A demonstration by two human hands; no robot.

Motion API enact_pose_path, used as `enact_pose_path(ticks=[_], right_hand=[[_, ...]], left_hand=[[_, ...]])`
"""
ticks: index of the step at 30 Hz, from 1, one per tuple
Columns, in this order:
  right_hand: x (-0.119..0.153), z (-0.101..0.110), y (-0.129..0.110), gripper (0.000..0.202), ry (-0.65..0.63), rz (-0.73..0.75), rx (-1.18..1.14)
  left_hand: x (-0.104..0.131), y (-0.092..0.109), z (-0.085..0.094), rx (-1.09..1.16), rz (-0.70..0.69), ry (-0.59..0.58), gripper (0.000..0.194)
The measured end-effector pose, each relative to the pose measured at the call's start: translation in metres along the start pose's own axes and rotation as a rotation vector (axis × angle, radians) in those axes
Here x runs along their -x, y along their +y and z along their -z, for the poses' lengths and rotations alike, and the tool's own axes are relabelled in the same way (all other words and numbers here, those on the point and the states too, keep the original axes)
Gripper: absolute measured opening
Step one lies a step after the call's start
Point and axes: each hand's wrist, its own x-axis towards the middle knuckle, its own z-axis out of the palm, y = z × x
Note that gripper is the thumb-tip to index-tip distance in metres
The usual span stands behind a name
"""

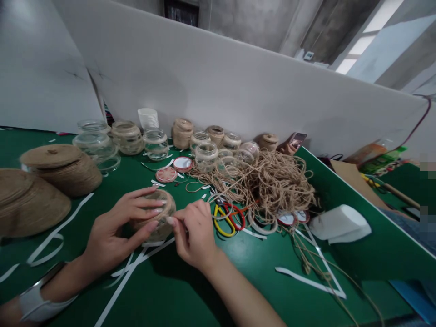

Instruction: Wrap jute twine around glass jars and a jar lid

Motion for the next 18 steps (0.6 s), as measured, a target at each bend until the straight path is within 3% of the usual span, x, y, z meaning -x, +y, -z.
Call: enact_pose_path(ticks=[6,14,18], right_hand=[[-0.001,0.003,0.000,0.014,-0.003,0.026,-0.022],[0.000,0.003,0.015,0.017,-0.036,-0.009,0.183],[0.001,0.004,0.015,0.021,-0.013,-0.020,0.164]], left_hand=[[0.002,0.001,-0.001,-0.005,-0.037,0.022,0.017],[-0.002,0.004,0.003,0.019,-0.063,0.013,0.019],[0.001,0.002,0.002,-0.032,-0.051,0.022,0.014]])
